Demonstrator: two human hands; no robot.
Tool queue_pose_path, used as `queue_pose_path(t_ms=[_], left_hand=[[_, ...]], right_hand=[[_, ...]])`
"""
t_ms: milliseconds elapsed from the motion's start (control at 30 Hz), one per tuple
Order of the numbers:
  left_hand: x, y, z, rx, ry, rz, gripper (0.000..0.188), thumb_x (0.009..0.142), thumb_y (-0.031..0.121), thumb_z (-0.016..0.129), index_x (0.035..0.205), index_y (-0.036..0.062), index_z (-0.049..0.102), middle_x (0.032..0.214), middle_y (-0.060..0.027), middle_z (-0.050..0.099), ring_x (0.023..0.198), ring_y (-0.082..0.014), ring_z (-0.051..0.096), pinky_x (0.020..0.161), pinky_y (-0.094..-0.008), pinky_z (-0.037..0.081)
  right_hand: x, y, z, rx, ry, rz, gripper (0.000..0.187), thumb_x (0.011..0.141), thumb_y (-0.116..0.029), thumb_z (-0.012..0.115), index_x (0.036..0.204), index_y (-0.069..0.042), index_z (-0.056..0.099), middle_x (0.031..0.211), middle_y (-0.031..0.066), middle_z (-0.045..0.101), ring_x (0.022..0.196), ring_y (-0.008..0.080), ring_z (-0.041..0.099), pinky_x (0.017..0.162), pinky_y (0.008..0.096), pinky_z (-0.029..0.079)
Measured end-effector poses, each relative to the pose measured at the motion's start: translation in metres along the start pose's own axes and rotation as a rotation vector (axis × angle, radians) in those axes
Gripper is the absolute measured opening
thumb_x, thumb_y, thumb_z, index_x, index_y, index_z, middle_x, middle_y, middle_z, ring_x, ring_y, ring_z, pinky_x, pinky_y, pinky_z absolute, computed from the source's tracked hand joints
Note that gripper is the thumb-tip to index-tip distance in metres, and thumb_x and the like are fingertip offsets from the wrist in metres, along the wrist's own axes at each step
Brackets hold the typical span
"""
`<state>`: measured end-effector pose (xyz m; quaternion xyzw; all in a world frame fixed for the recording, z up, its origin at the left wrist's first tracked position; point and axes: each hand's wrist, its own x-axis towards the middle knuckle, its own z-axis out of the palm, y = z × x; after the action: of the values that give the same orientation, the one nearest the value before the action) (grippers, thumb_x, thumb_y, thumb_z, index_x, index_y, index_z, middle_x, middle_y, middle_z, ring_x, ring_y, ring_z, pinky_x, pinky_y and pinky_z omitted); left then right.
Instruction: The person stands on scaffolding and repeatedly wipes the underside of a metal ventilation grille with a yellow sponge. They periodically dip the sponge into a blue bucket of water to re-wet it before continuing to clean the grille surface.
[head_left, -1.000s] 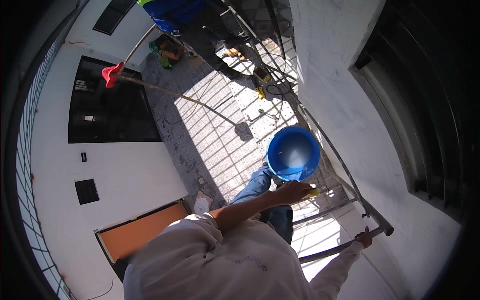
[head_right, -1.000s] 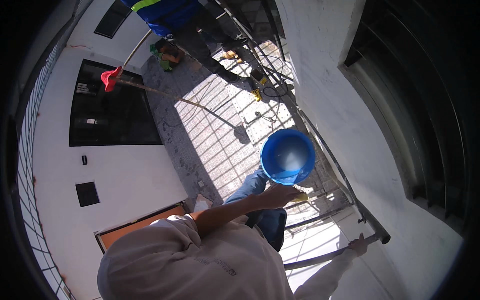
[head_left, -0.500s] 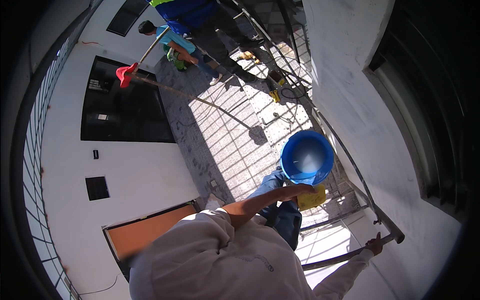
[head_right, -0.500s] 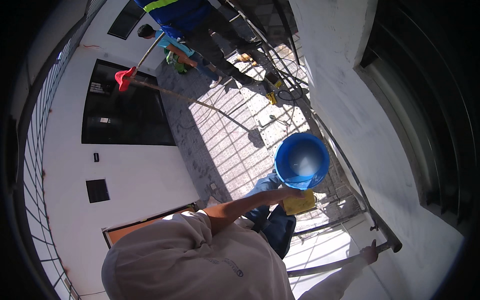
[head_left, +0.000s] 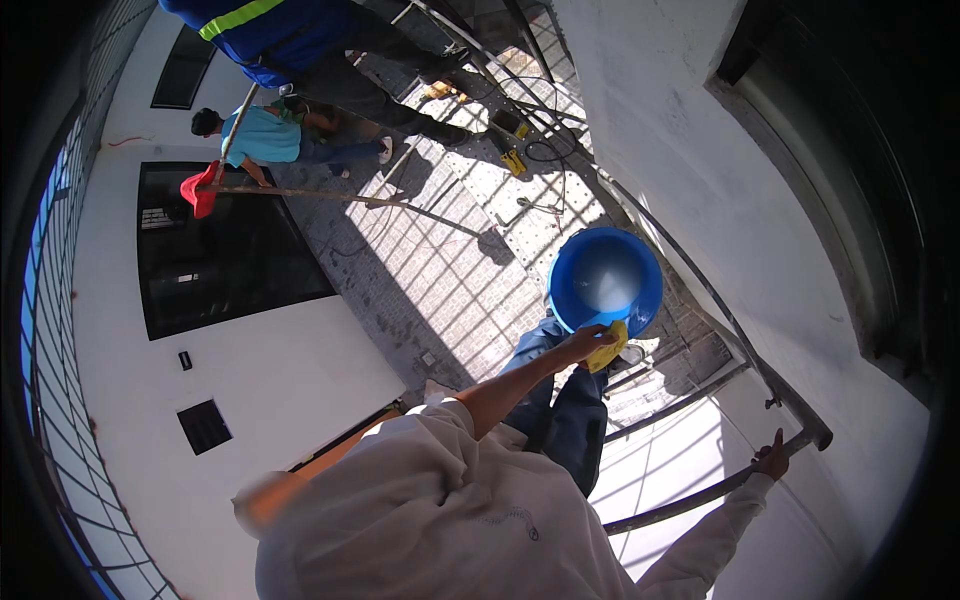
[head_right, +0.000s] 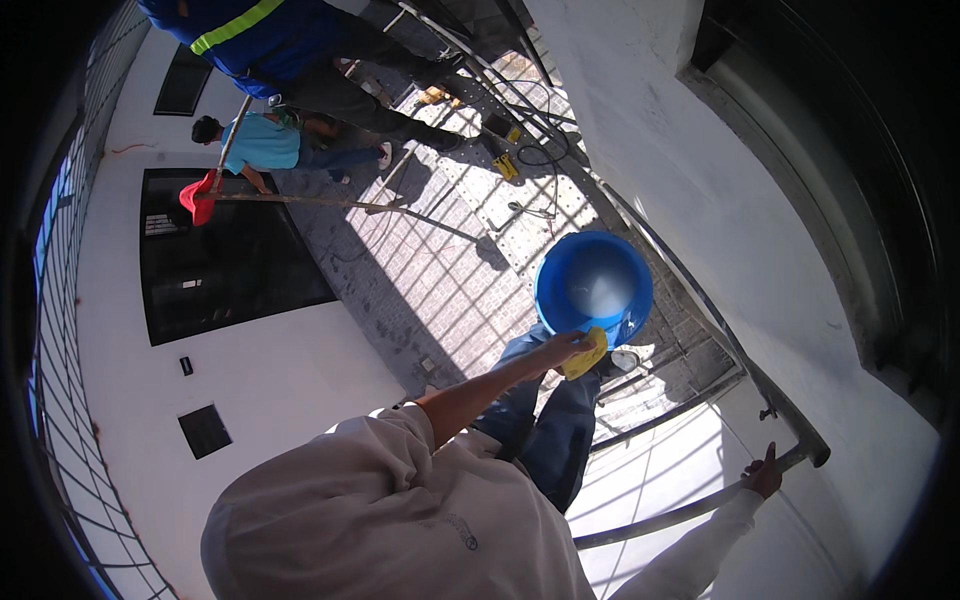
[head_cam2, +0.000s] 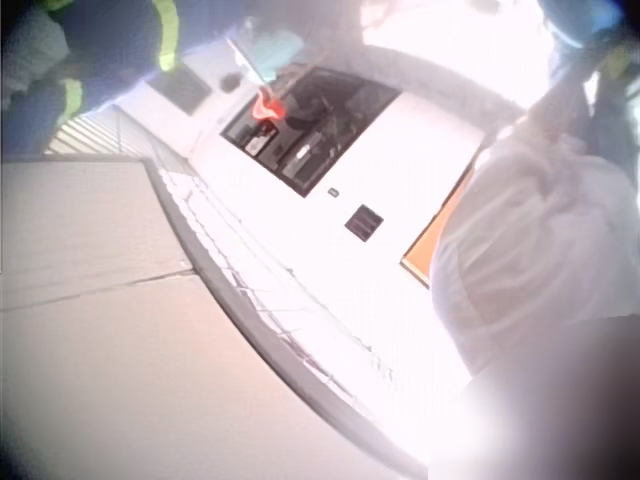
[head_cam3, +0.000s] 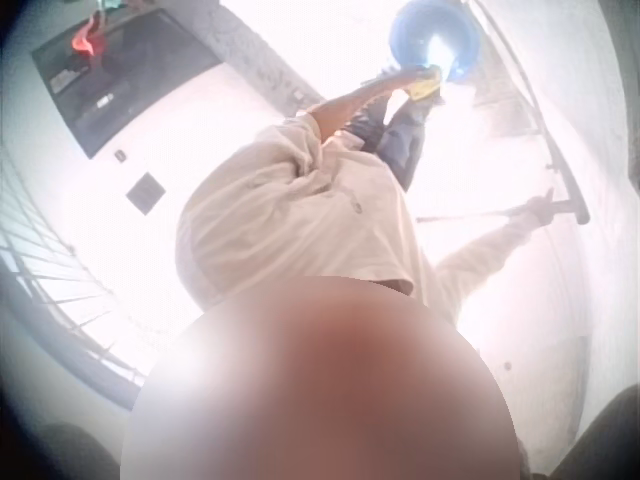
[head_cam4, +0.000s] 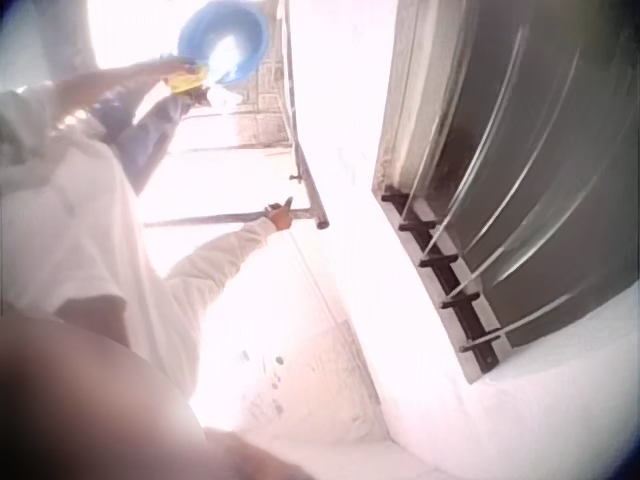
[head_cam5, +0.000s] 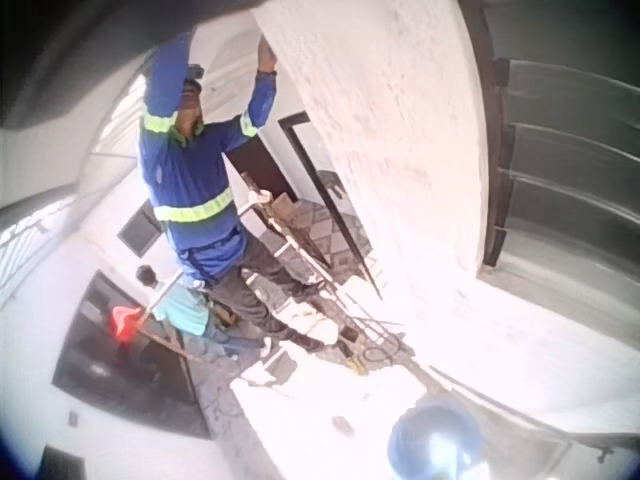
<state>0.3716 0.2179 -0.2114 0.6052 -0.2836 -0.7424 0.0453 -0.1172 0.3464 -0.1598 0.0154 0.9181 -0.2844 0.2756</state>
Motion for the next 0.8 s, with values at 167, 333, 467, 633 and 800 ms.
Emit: queue_pose_path(t_ms=[167, 333, 467, 633, 800], left_hand=[[0.074, -0.011, -0.034, 0.053, 0.033, -0.015, 0.057, 0.086, 0.046, 0.060, 0.132, 0.0144, 0.050, 0.108, -0.0099, 0.061, 0.089, -0.0199, 0.063, 0.066, -0.0366, 0.054], [0.121, -0.030, -0.013, 0.269, 0.119, 0.146, 0.054, 0.080, 0.044, 0.064, 0.123, 0.0115, 0.058, 0.103, -0.0157, 0.067, 0.090, -0.0267, 0.066, 0.080, -0.0379, 0.051], [0.135, -0.052, 0.009, 0.280, 0.025, 0.062, 0.055, 0.077, 0.044, 0.067, 0.121, 0.0121, 0.059, 0.109, -0.0147, 0.065, 0.101, -0.0282, 0.061, 0.085, -0.0378, 0.046], [0.166, -0.089, -0.001, 0.158, 0.059, 0.082, 0.055, 0.079, 0.042, 0.065, 0.123, 0.0093, 0.058, 0.112, -0.0182, 0.063, 0.103, -0.0305, 0.060, 0.090, -0.0383, 0.045], [0.222, -0.112, -0.034, 0.005, -0.064, 0.061, 0.049, 0.086, 0.026, 0.064, 0.129, 0.0055, 0.050, 0.098, -0.0116, 0.064, 0.084, -0.0166, 0.061, 0.074, -0.0301, 0.048]], right_hand=[[0.013, 0.011, -0.008, 0.049, 0.027, -0.021, 0.048, 0.074, -0.050, 0.074, 0.058, -0.013, 0.047, 0.051, -0.0022, 0.037, 0.044, 0.0128, 0.039, 0.047, 0.0311, 0.028], [0.042, 0.018, -0.026, -0.066, 0.014, 0.030, 0.043, 0.080, -0.052, 0.069, 0.085, -0.010, 0.067, 0.057, -0.0012, 0.044, 0.046, 0.0123, 0.042, 0.045, 0.0308, 0.034], [0.051, 0.022, -0.043, -0.123, 0.017, -0.068, 0.036, 0.085, -0.042, 0.062, 0.103, -0.012, 0.068, 0.063, 0.0070, 0.054, 0.049, 0.0199, 0.052, 0.044, 0.0371, 0.042], [0.050, 0.008, -0.031, 0.095, -0.174, 0.024, 0.046, 0.081, -0.036, 0.070, 0.116, -0.010, 0.054, 0.061, 0.0097, 0.056, 0.046, 0.0242, 0.052, 0.037, 0.0404, 0.041], [0.009, 0.013, -0.056, 0.043, -0.015, -0.011, 0.030, 0.091, -0.034, 0.061, 0.071, -0.017, 0.045, 0.048, -0.0030, 0.040, 0.034, 0.0097, 0.042, 0.031, 0.0255, 0.036]])
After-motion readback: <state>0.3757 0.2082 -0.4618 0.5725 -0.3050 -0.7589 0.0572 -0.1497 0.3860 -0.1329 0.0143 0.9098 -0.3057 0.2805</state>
